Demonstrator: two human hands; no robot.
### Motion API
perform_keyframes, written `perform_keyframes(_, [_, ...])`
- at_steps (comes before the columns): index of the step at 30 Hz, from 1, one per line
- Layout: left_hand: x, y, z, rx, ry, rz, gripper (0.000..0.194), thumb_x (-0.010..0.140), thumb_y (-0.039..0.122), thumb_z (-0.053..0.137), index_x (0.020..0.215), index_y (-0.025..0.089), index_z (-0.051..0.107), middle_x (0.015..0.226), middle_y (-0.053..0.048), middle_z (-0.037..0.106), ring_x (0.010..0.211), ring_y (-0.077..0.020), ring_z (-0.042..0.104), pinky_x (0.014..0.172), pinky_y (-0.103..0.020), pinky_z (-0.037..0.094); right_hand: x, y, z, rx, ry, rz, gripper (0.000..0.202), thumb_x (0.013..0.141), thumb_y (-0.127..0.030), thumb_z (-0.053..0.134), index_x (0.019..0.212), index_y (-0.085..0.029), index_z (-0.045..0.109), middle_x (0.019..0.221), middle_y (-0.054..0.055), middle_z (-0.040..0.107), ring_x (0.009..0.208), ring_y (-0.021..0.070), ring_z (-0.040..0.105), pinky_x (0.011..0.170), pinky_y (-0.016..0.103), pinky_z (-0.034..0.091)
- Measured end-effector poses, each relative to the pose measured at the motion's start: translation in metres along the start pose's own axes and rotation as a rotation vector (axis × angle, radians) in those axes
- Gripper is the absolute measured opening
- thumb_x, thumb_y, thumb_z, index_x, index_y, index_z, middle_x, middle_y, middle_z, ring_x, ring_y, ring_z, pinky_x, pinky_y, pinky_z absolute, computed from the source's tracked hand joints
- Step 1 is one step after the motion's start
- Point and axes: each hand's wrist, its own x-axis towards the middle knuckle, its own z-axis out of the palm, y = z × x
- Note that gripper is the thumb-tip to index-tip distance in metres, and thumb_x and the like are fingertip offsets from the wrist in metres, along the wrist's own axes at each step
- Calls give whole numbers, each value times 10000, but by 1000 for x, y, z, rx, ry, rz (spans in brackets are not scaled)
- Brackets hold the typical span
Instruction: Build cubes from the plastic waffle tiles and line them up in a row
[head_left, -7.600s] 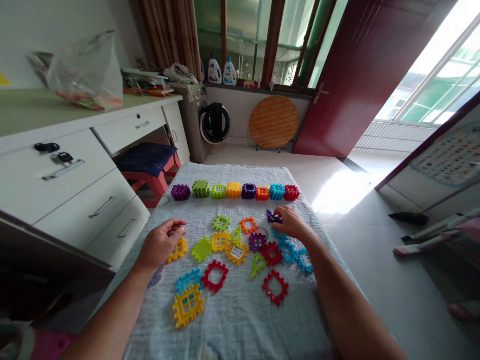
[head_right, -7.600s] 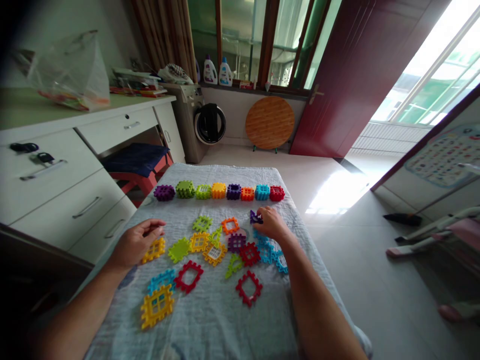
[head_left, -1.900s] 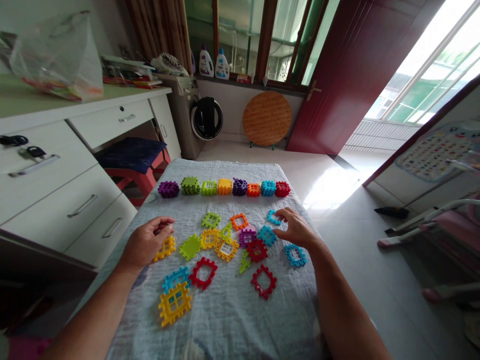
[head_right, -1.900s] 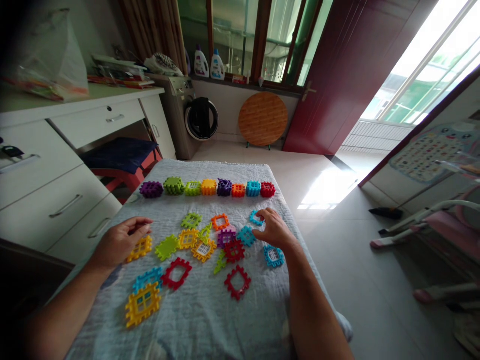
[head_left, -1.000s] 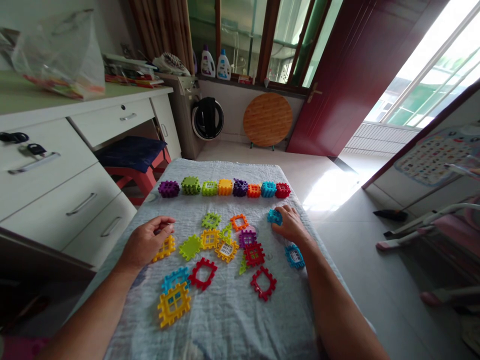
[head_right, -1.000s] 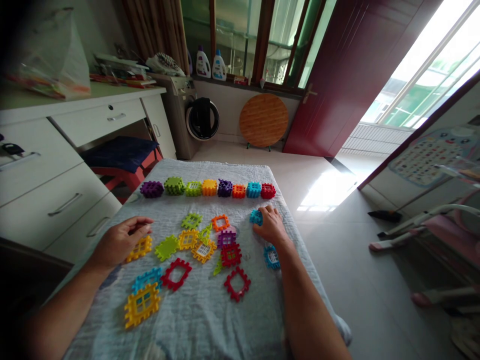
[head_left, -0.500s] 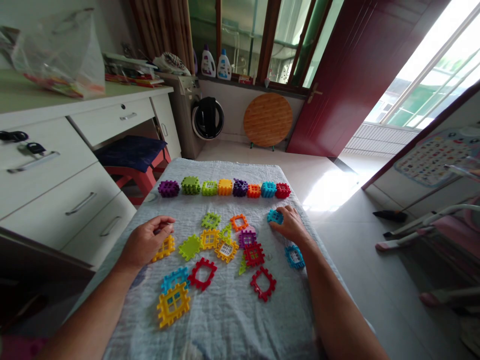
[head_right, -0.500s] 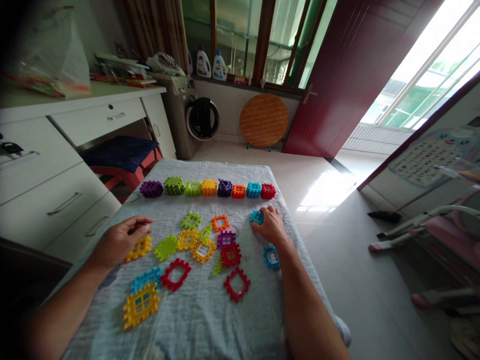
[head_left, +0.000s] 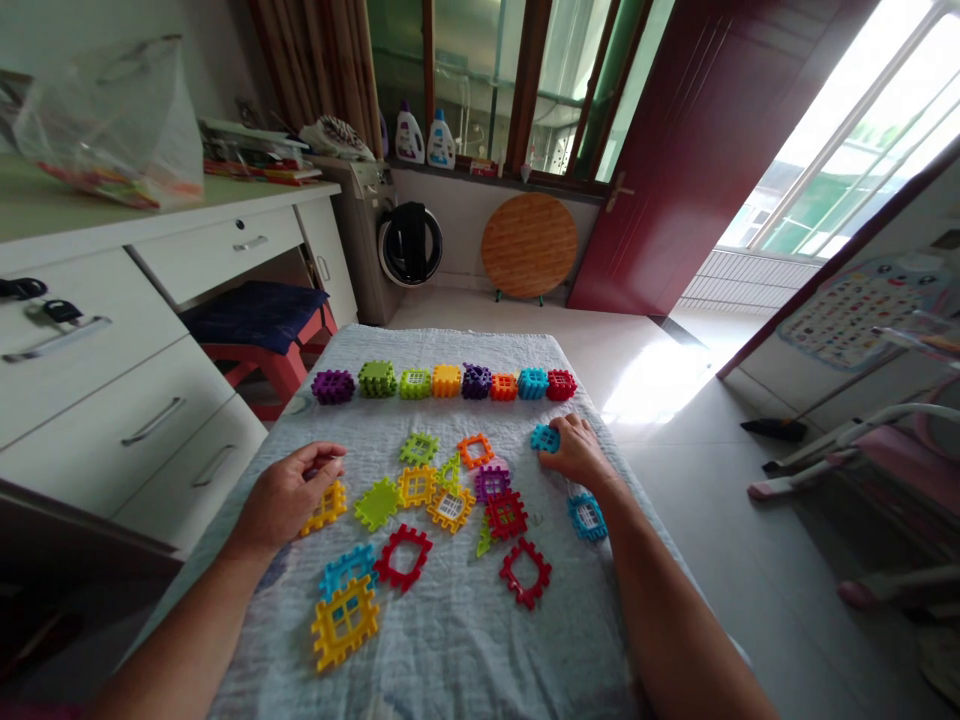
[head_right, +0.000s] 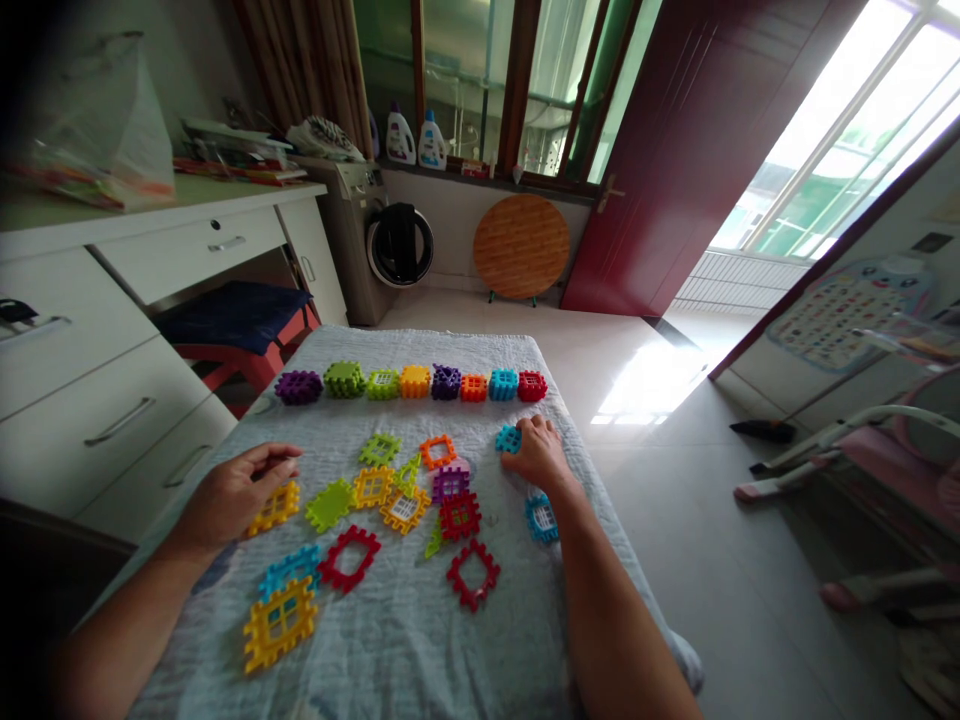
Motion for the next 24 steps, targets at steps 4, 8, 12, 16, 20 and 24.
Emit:
perform_keyframes(4, [-1,3,0,8,9,-1,330,729,464,561,936,215,629,756,-19,703,755,-216,683,672,-294,550,7,-3,-13,-45,0,-62,492,621,-386,688,1060,-179,601,1043,99,557,981,272,484,827,356,361])
perform_keyframes(8, [-1,5,-1,17,17,4,316,720,457,570,919,220,633,741,-14,703,738,-214,685,670,-291,550,37,-1,-38,-18,123,-131,508,629,-386,676,1100,-218,582,1085,82,543,1005,266,470,850,376,361])
perform_keyframes(12, [-2,3,-1,19,11,-9,326,727,463,565,932,219,630,753,-15,704,738,-213,684,664,-287,551,82,1,-57,10,173,-160,487,637,-371,662,1097,-225,595,1104,77,537,1045,280,450,891,404,356])
perform_keyframes(16, [-2,5,-2,21,17,-14,343,720,473,567,935,215,635,758,-21,708,727,-221,682,666,-307,560,115,4,-56,8,100,-170,508,627,-351,674,1112,-218,602,1140,79,533,1068,287,441,911,405,357])
perform_keyframes(20, [-2,8,-3,13,31,2,333,717,474,569,911,213,642,737,-21,707,719,-221,681,651,-306,560,130,9,-50,-6,-2,-190,519,632,-313,682,1135,-214,601,1173,88,524,1086,288,436,897,393,368])
perform_keyframes(24, [-2,10,-3,29,35,0,331,716,479,574,906,219,648,726,-19,707,693,-216,679,640,-301,561,135,13,-48,-15,-61,-210,522,647,-303,682,1157,-227,600,1198,95,512,1096,285,438,885,383,373])
